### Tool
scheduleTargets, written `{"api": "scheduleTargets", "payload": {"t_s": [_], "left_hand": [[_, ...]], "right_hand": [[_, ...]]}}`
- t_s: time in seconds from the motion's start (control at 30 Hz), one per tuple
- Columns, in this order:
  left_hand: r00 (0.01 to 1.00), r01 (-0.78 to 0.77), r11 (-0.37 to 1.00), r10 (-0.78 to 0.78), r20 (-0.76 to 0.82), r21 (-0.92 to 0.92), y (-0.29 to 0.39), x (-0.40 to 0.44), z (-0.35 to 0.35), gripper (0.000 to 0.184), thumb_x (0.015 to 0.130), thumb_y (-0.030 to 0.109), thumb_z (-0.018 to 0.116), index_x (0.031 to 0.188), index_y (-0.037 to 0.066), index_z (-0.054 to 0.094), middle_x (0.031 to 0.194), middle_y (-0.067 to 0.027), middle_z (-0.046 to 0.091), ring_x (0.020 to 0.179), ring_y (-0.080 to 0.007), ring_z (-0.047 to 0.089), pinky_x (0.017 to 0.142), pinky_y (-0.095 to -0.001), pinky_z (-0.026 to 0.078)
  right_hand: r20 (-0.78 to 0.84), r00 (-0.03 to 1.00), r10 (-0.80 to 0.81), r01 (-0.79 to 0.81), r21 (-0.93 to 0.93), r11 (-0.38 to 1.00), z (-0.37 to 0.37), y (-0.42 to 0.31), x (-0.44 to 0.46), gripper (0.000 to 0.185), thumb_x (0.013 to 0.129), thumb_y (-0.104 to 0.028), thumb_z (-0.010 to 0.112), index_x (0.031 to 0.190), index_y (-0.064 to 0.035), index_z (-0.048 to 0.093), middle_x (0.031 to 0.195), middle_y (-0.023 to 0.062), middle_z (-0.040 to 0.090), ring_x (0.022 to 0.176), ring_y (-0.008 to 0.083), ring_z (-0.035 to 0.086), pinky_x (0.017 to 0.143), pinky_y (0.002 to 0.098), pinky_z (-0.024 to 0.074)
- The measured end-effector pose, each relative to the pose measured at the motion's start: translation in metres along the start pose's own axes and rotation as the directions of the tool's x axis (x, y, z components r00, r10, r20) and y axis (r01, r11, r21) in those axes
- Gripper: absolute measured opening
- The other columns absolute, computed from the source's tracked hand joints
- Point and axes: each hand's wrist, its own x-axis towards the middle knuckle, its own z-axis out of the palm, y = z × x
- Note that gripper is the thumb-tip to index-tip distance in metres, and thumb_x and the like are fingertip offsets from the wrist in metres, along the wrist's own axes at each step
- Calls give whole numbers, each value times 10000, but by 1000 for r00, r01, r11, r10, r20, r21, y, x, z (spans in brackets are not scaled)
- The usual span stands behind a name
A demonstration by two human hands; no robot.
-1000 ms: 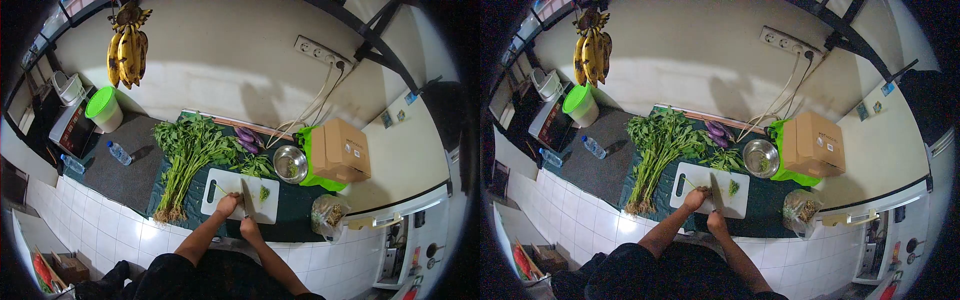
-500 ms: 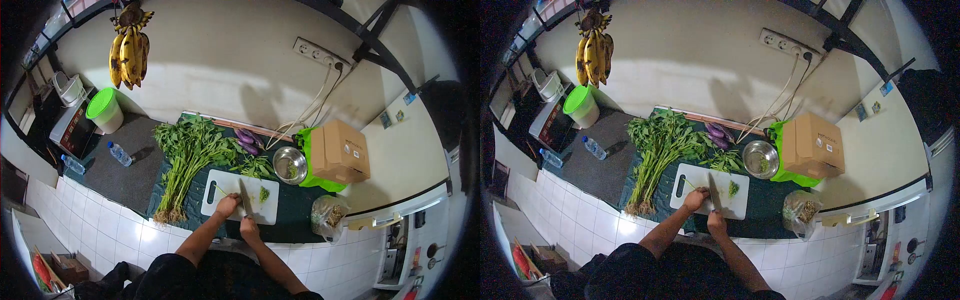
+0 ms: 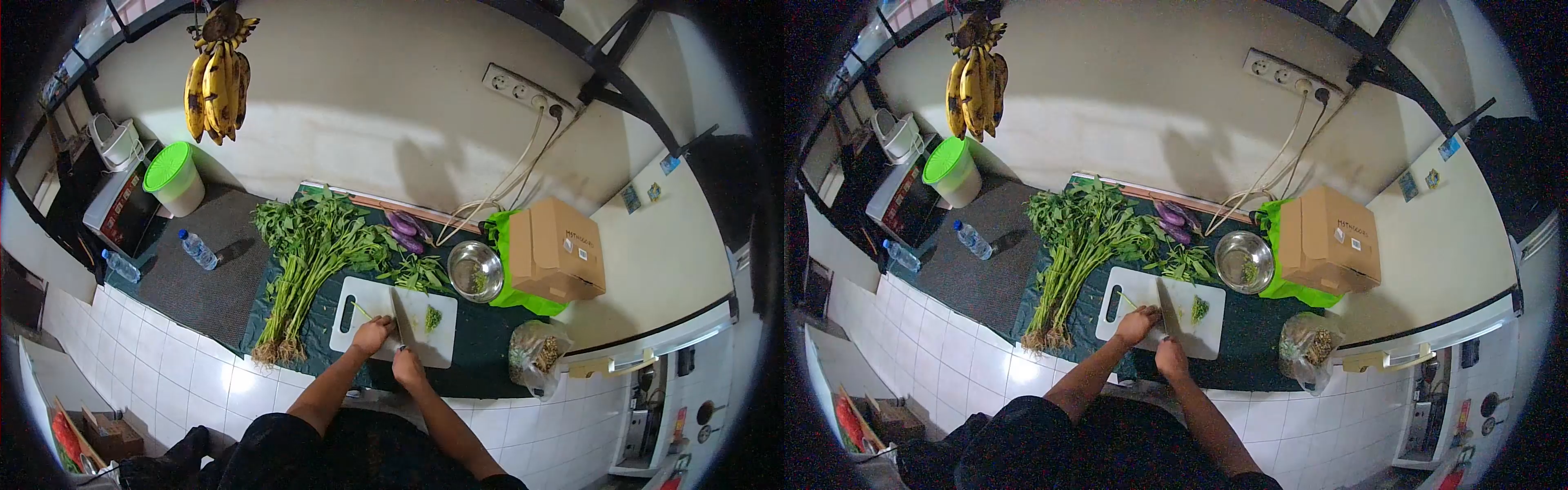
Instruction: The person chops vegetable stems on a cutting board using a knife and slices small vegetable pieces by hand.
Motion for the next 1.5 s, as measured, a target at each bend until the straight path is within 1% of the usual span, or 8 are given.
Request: {"api": "scheduleTargets", "payload": {"t_s": [0.17,0.23,0.37,0.57,0.67,0.97,1.03,1.5], "left_hand": [[997,-80,993,81,13,-86,-14,-3,8,200,826,117,540,985,77,655,1072,-81,606,1016,-316,596,851,-402,523],[999,24,983,-17,40,-180,-14,-4,8,187,810,103,553,960,72,660,1028,-104,611,988,-324,602,854,-415,511],[1000,-31,976,31,-2,-214,-16,-4,5,181,807,107,559,953,66,658,991,-123,612,966,-328,606,853,-421,505],[999,32,995,-31,12,-92,-17,-5,13,170,815,128,553,933,58,653,1004,-118,600,962,-327,604,837,-405,516],[999,28,996,-26,29,-82,-10,-6,3,176,819,133,554,947,59,650,1023,-102,602,979,-323,605,832,-398,521],[999,-28,997,31,37,-76,-15,-10,-2,192,810,157,585,975,102,666,1143,-92,607,1015,-317,604,842,-405,533],[994,-54,997,59,90,-56,-16,-11,-2,327,819,132,564,1136,120,644,1141,-90,615,1058,-304,597,835,-409,537],[997,28,1000,-29,69,14,-8,-19,-2,305,837,111,534,1120,95,647,1227,-97,593,1139,-309,570,920,-393,511]], "right_hand": [[181,973,-140,158,-93,983,-38,-24,-6,352,969,-254,455,911,47,628,895,281,657,864,460,639,781,513,509],[129,990,54,-59,36,998,-29,-26,-17,357,971,-261,451,955,57,613,935,296,648,897,463,632,802,520,501],[78,997,-7,1,72,997,7,4,-7,355,972,-262,449,999,60,597,974,301,643,925,471,623,826,530,489],[110,992,-59,62,-29,998,-30,-24,-5,383,976,-285,448,950,61,610,926,313,646,883,462,639,783,526,505],[132,990,55,-55,-3,998,-6,-11,-7,338,964,-244,463,983,63,601,962,289,643,922,441,644,800,503,521],[94,994,-60,60,3,998,-31,-30,-8,369,974,-261,447,933,63,617,934,315,643,909,472,628,797,518,506],[132,991,13,-5,-63,998,-18,-27,-11,320,961,-216,461,933,60,621,946,297,647,897,443,649,785,511,527],[98,995,-9,7,20,1000,-11,-25,-10,332,963,-243,451,953,51,605,950,297,647,905,460,636,794,530,508]]}}
